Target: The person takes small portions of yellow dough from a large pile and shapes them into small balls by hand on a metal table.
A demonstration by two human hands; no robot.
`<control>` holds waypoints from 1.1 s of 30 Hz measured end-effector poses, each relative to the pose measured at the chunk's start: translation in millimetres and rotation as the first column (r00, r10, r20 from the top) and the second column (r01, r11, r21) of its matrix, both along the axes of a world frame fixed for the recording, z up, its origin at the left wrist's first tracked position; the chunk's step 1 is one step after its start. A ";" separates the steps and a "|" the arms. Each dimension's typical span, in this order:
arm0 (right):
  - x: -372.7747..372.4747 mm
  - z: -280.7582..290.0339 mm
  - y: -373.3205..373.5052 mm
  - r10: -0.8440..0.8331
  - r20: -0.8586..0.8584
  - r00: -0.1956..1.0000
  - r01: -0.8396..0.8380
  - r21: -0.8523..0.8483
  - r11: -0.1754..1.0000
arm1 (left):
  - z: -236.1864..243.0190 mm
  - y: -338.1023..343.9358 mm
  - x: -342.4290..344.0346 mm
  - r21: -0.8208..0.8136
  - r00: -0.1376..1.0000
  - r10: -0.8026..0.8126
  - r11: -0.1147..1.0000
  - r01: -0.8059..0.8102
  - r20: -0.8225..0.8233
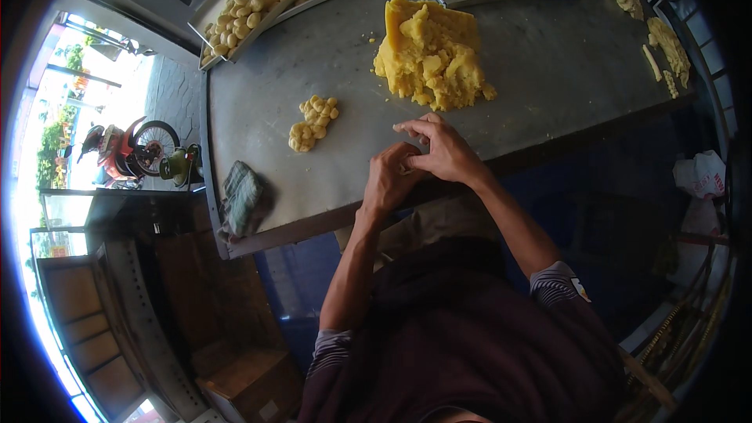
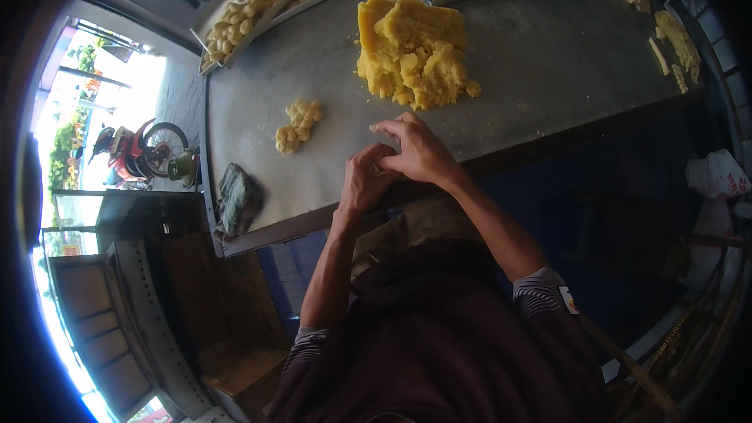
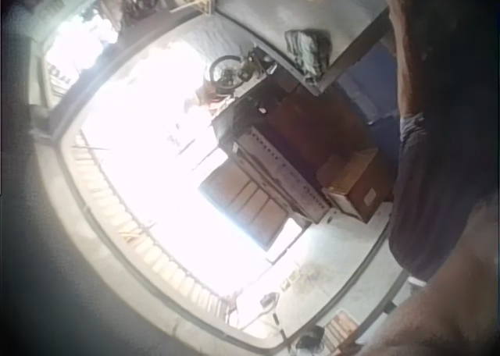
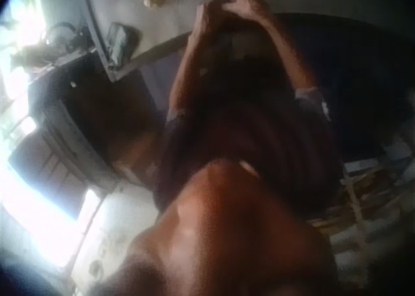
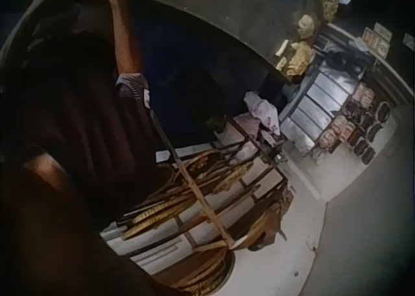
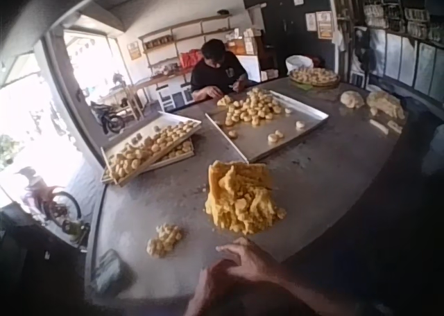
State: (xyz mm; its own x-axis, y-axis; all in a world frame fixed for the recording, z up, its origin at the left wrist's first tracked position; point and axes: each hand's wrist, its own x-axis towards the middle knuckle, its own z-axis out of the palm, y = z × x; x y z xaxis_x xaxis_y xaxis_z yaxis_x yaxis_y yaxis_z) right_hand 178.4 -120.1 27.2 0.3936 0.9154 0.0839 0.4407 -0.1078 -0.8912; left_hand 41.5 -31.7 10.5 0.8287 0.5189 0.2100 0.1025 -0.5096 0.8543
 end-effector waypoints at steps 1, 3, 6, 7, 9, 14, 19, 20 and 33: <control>-4.6 7.3 -4.2 -0.011 -0.053 0.999 0.015 0.084 0.996 | -2.0 1.1 -0.5 0.023 1.000 0.008 1.000 -0.009 0.025; -0.4 8.2 -7.4 -0.115 -0.133 0.984 0.147 0.259 0.955 | -0.8 3.3 -1.0 -0.024 0.993 0.098 0.995 -0.099 -0.069; 39.0 -3.6 -21.6 -0.415 -0.163 0.895 0.445 0.363 0.819 | 11.3 5.9 -2.4 -0.306 0.987 0.142 0.939 -0.158 -0.076; 51.6 -4.6 -29.8 -0.529 -0.103 0.843 0.533 0.306 0.789 | 14.2 7.6 -3.7 -0.430 0.987 0.147 0.889 -0.157 -0.056; 70.4 -8.8 -45.5 -0.605 -0.071 0.793 0.602 0.241 0.761 | -2.9 16.7 -11.5 -0.527 0.990 0.144 0.841 -0.124 -0.004; 74.2 -35.0 -53.8 -0.634 0.362 0.683 0.610 0.196 0.768 | 10.3 5.6 -13.3 -0.487 0.991 0.133 0.866 -0.114 0.005; 56.9 -44.8 -53.4 -0.518 0.599 0.610 0.521 0.189 0.832 | 6.1 10.1 -15.0 0.224 0.996 0.062 0.973 -0.046 -0.065; 57.6 -44.2 -54.1 -0.526 0.576 0.626 0.518 0.197 0.832 | 8.6 10.3 -11.8 0.535 0.997 0.054 0.845 -0.020 -0.047; 64.8 -46.4 -59.4 -0.601 0.402 0.691 0.546 0.254 0.798 | 35.4 36.8 -3.5 0.109 0.916 0.315 0.949 -0.297 -0.248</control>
